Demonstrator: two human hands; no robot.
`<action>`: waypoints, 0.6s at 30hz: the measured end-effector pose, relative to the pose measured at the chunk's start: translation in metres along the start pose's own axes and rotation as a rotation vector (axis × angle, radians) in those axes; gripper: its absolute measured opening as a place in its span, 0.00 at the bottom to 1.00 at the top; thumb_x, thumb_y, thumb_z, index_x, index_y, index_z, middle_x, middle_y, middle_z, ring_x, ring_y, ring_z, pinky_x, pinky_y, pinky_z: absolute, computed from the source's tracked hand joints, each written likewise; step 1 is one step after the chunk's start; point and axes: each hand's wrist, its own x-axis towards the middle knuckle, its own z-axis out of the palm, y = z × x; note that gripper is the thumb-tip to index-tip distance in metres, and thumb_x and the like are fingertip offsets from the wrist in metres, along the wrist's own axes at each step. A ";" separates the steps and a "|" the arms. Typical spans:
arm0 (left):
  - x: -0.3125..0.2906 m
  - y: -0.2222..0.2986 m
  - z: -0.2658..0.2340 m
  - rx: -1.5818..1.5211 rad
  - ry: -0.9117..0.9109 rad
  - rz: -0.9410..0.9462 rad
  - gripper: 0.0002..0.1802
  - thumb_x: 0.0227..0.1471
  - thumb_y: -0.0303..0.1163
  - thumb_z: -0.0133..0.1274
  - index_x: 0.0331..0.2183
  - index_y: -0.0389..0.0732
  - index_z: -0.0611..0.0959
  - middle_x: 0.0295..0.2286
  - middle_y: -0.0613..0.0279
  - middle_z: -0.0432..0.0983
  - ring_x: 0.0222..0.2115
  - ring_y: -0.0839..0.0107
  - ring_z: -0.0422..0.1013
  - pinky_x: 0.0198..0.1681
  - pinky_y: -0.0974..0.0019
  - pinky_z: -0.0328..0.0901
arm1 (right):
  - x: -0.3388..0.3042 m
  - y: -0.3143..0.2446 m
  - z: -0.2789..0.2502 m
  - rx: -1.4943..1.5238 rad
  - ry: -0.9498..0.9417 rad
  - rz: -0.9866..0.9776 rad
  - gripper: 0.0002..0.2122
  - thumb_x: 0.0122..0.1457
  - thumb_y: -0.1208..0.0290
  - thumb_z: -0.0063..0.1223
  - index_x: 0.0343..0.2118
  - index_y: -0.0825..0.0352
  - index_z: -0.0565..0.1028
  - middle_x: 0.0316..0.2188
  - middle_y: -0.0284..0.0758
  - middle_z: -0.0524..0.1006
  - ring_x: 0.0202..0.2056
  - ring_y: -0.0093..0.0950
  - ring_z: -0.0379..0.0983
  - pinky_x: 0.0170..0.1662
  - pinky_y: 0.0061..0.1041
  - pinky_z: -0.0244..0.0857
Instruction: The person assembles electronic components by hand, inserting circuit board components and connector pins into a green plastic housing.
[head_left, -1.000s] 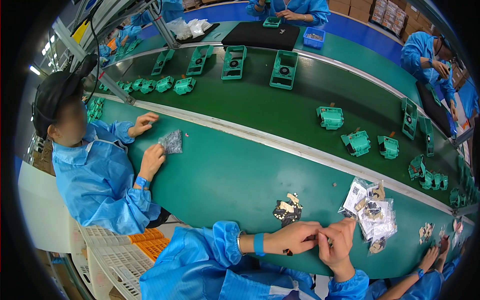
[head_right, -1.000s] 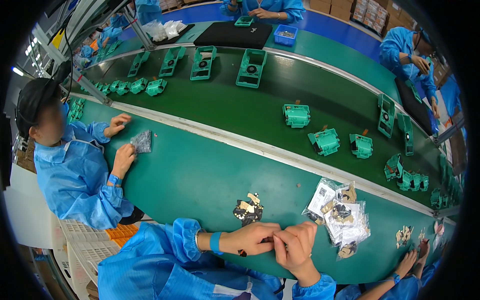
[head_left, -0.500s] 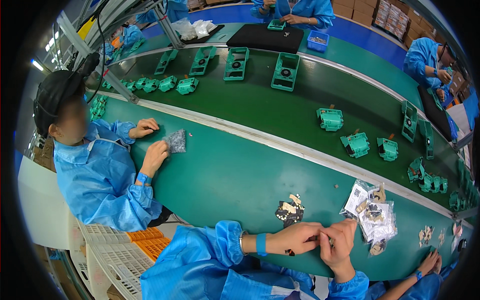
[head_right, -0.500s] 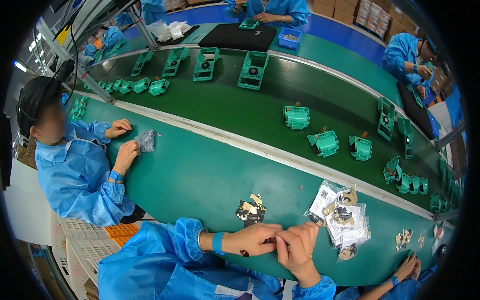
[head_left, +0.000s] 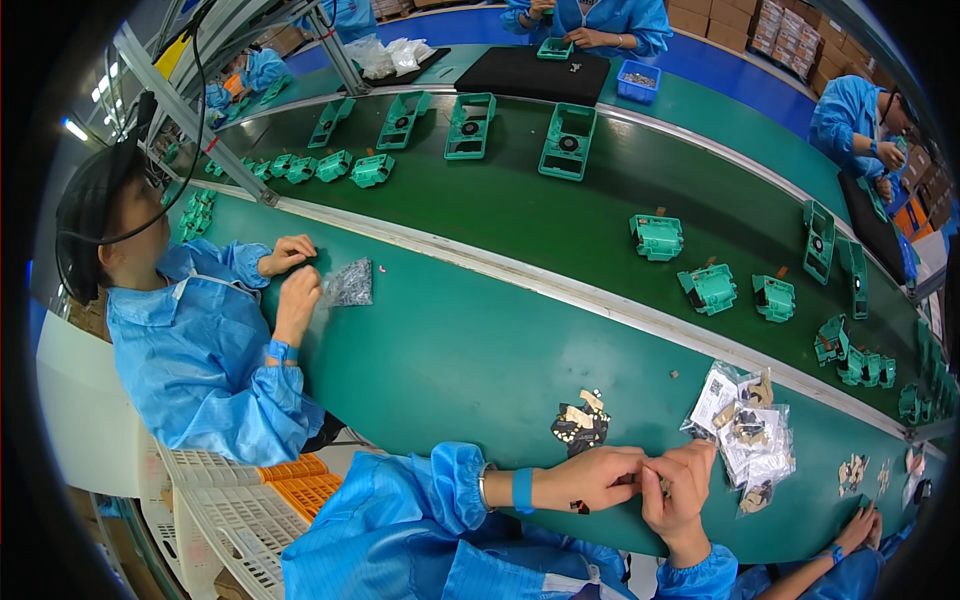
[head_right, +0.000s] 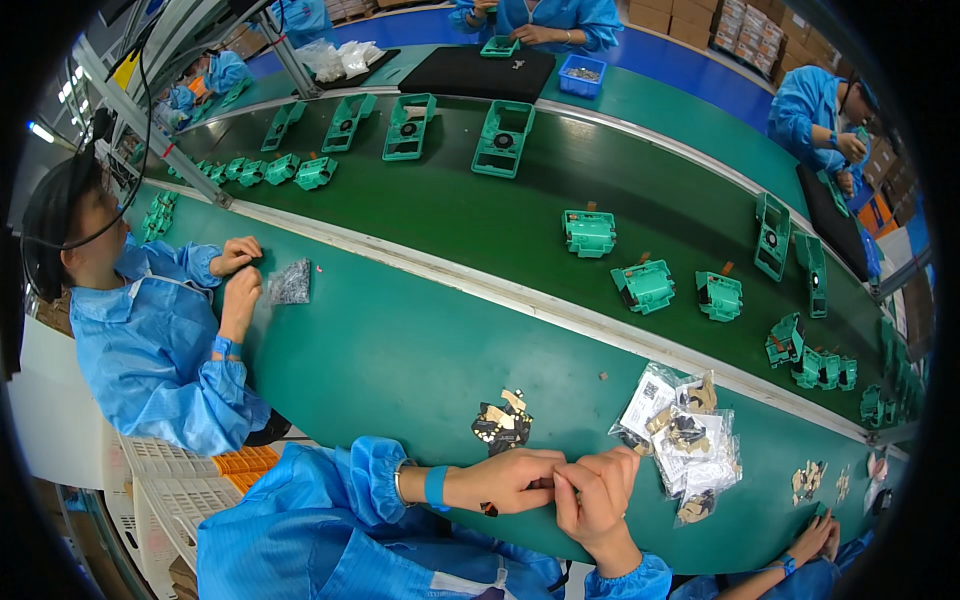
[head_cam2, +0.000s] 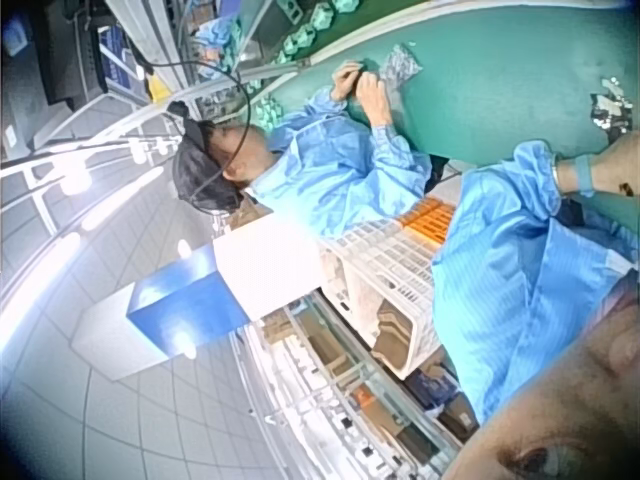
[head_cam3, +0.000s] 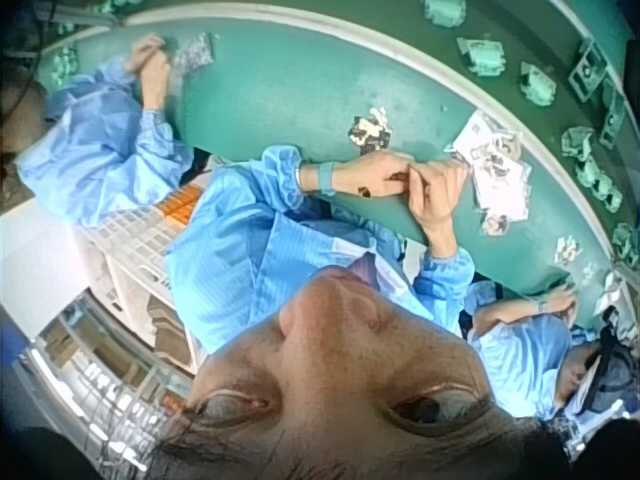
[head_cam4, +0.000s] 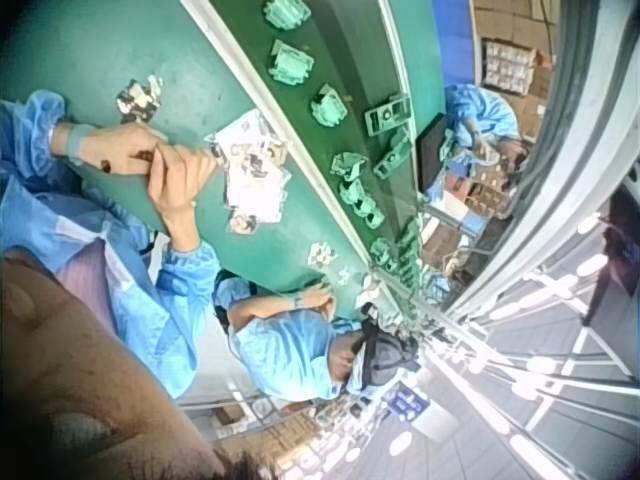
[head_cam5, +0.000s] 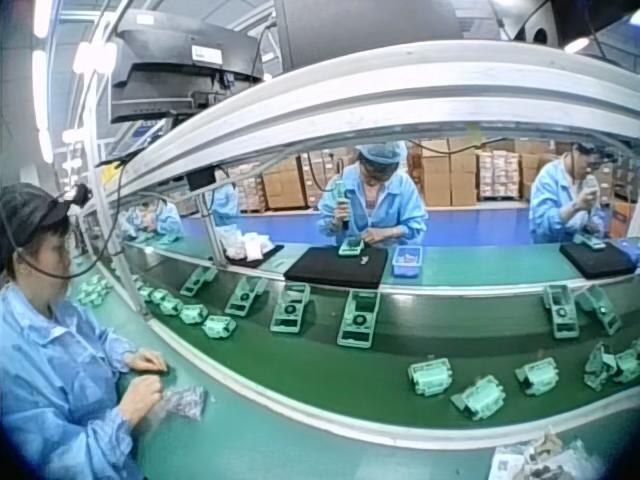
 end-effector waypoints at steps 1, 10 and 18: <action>0.000 0.000 0.000 0.001 0.002 0.000 0.08 0.53 0.23 0.55 0.37 0.33 0.78 0.29 0.56 0.69 0.26 0.64 0.72 0.30 0.62 0.66 | 0.000 0.000 0.000 0.002 0.000 -0.001 0.07 0.46 0.77 0.64 0.30 0.64 0.78 0.28 0.33 0.73 0.31 0.34 0.68 0.40 0.36 0.59; 0.000 -0.009 0.004 0.000 -0.007 0.008 0.09 0.54 0.23 0.54 0.38 0.33 0.78 0.30 0.54 0.69 0.28 0.60 0.71 0.31 0.59 0.65 | -0.002 -0.001 0.000 -0.008 -0.006 0.002 0.07 0.49 0.77 0.64 0.31 0.64 0.78 0.28 0.34 0.73 0.31 0.34 0.68 0.40 0.38 0.59; 0.001 -0.010 0.003 0.015 0.000 0.038 0.09 0.53 0.23 0.54 0.39 0.33 0.78 0.30 0.55 0.69 0.27 0.61 0.71 0.30 0.60 0.65 | -0.002 0.001 0.001 -0.012 -0.014 -0.005 0.07 0.50 0.77 0.63 0.32 0.64 0.77 0.29 0.34 0.72 0.31 0.34 0.67 0.40 0.37 0.59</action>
